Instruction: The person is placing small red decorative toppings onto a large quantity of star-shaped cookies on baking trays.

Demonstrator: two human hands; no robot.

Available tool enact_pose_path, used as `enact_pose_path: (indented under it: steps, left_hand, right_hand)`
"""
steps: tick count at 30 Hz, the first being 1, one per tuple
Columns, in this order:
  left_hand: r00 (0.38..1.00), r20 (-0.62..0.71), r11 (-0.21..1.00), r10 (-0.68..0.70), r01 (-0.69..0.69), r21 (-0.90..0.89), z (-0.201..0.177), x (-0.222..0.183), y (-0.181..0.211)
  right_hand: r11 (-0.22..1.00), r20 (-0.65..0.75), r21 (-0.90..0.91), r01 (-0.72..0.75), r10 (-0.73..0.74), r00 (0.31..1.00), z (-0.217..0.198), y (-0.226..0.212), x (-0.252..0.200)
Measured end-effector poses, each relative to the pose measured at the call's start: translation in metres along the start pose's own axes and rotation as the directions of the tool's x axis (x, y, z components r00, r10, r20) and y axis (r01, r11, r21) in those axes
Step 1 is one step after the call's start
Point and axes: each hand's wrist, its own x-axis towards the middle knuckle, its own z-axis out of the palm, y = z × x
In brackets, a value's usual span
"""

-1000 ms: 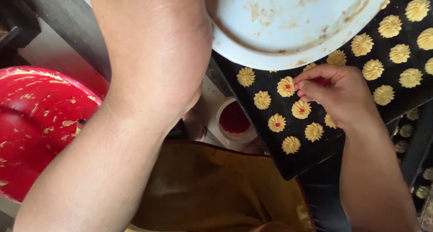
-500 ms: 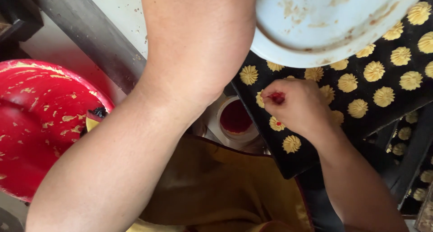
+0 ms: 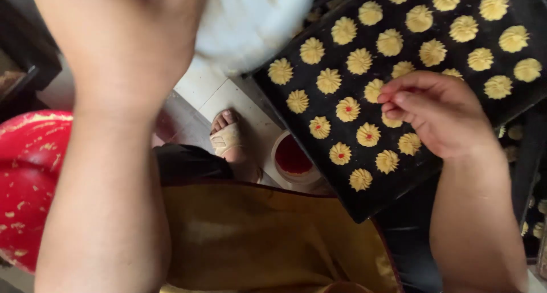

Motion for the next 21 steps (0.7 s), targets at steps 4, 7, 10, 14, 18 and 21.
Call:
enact_pose_path:
  steps: [4, 7, 10, 14, 18, 21]
  left_hand:
    - [0.997, 0.080, 0.982, 0.018, -0.002, -0.188, -0.017, 0.017, 0.019]
    - [0.989, 0.136, 0.950, 0.053, -0.008, -0.312, -0.022, 0.030, 0.035]
    - [0.930, 0.361, 0.633, -0.068, 0.320, -0.704, -0.022, 0.037, 0.053]
    - [0.971, 0.237, 0.781, -0.027, 0.169, -0.602, -0.009, 0.036, 0.062]
    - [0.937, 0.326, 0.564, -0.123, 0.336, -0.754, -0.001, 0.038, 0.073]
    - [0.900, 0.394, 0.391, -0.186, 0.436, -0.810, 0.002, 0.036, 0.078]
  right_hand:
    - [0.994, -0.148, -0.081, -0.074, 0.062, 0.987, 0.004, -0.030, -0.018]
    - [0.830, -0.296, -0.468, -0.302, 0.175, 0.939, 0.013, -0.044, -0.027]
    - [0.645, -0.349, -0.605, -0.467, 0.313, 0.883, 0.015, -0.049, -0.038]
    - [0.408, -0.388, -0.705, -0.580, 0.461, 0.798, 0.019, -0.045, -0.049]
    - [0.366, -0.341, -0.769, -0.523, 0.457, 0.821, 0.016, -0.033, -0.060]
    - [0.352, -0.297, -0.805, -0.478, 0.458, 0.838, 0.010, -0.021, -0.064]
